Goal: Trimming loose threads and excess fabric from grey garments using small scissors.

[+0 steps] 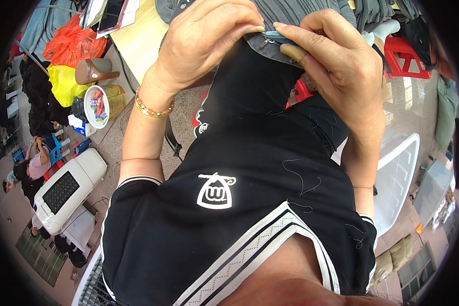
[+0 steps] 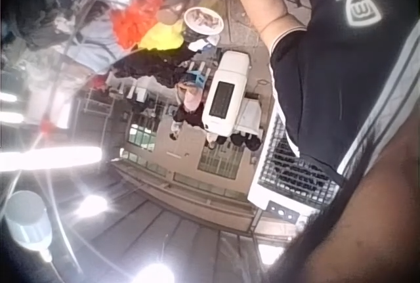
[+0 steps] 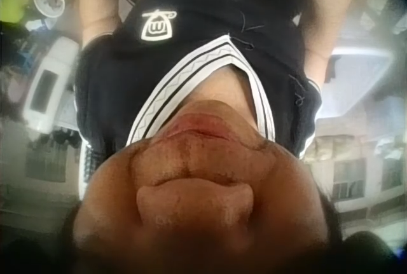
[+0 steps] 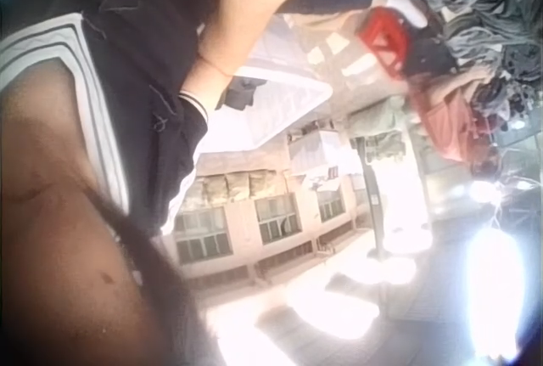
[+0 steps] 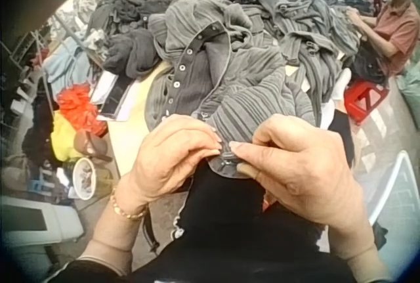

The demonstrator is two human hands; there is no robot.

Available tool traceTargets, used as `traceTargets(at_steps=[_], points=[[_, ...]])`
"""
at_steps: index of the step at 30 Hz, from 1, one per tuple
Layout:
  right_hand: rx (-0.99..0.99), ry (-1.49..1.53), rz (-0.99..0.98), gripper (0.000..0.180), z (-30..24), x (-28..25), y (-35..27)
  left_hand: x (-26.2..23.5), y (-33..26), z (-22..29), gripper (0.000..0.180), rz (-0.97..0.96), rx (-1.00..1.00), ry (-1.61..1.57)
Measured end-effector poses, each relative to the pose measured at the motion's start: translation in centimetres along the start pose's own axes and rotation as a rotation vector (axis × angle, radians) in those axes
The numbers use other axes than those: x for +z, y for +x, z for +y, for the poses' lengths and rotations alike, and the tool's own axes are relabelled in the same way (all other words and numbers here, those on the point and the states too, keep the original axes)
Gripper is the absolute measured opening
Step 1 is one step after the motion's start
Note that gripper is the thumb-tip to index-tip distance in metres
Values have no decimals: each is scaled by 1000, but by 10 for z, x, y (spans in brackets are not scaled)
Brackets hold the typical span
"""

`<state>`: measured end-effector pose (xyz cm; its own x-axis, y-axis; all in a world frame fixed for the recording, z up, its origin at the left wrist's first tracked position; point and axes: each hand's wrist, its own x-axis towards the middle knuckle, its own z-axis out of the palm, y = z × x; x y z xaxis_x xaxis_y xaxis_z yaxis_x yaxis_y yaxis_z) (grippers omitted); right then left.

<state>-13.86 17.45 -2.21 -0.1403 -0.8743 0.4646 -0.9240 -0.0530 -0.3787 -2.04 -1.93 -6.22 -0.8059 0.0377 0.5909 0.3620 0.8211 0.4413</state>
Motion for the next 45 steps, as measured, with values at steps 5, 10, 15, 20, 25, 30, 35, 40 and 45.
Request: traceTargets(at_steps=[5, 10, 15, 20, 25, 30, 35, 40, 45], points=[[28, 85, -22, 32, 6, -4, -1, 28, -27, -39, 5, 390, 220, -420], [39, 110, -2, 34, 5, -9, 7, 12, -24, 11, 5, 362, -463, -679], [66, 77, -37, 34, 0, -6, 19, 18, -25, 12, 7, 443, -529, -870], [87, -53, -138, 35, -10, -5, 35, 50, -24, -37, 5, 621, 235, -885], [340, -128, -240, 26, -47, -22, 62, 9, -19, 16, 4, 411, -506, -625], [311, -124, -243, 23, -45, -16, 62, 8, -21, 17, 4, 415, -503, -643], [297, -75, -203, 22, -42, -17, 60, 8, -19, 19, 4, 422, -460, -644], [248, 117, -45, 24, -21, -18, 44, 6, -20, 22, 6, 470, -450, -561], [444, 214, 39, 30, -11, -31, 18, -2, -24, 28, 18, 221, -164, 26]])
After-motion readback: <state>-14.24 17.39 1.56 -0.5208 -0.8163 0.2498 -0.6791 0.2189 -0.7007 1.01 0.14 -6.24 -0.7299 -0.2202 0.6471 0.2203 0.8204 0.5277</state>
